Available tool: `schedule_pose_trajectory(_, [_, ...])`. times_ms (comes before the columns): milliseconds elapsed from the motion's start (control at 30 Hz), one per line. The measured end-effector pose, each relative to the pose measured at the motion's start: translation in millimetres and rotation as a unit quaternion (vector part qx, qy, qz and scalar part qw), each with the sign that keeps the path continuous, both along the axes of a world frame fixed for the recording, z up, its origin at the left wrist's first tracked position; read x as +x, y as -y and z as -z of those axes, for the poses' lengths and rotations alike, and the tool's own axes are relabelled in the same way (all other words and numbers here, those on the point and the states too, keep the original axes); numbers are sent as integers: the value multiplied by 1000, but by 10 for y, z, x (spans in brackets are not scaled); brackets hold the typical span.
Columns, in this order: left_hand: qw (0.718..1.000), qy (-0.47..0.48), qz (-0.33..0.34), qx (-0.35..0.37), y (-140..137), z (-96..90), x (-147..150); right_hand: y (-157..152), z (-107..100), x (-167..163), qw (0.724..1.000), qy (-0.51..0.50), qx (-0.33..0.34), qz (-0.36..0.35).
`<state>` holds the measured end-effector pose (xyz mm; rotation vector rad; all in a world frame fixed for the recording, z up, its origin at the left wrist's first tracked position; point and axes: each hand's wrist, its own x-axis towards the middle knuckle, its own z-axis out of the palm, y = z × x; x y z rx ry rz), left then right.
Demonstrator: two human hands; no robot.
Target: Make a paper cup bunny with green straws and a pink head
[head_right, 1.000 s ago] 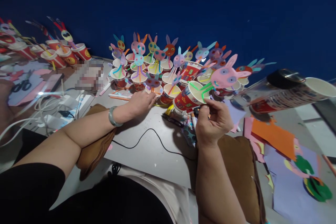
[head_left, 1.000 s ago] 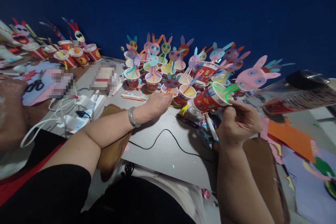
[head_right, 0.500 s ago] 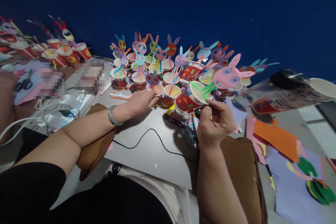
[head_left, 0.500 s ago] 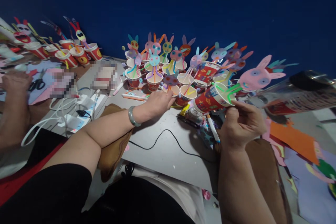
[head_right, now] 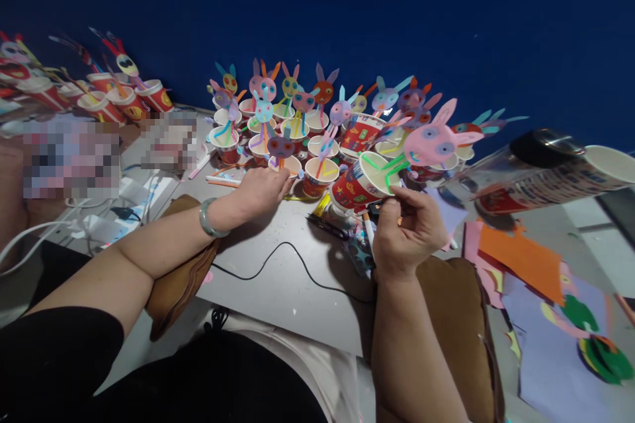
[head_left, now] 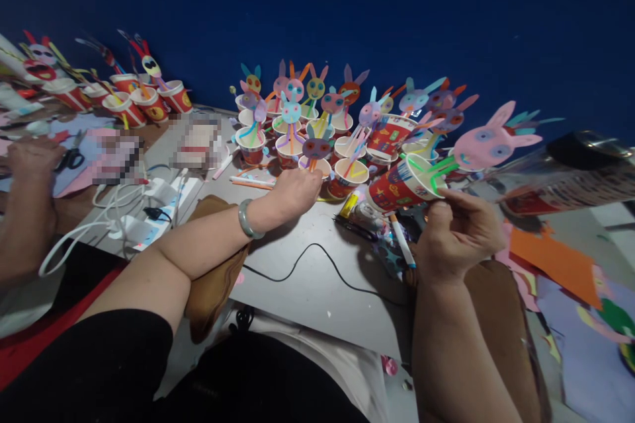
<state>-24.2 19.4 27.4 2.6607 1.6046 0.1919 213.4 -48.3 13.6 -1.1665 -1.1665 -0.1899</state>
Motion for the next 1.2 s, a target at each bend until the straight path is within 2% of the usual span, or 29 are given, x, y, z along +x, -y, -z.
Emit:
schedule_pose_trajectory(833, [999,-8,-22,-36,11,-114,-52,-1,10,22,1000,5,2,7])
schedule_pose_trajectory(1200, [999,12,-14,-26,-62,-8,5,-15,-10,-7,1000,-2,9,-4])
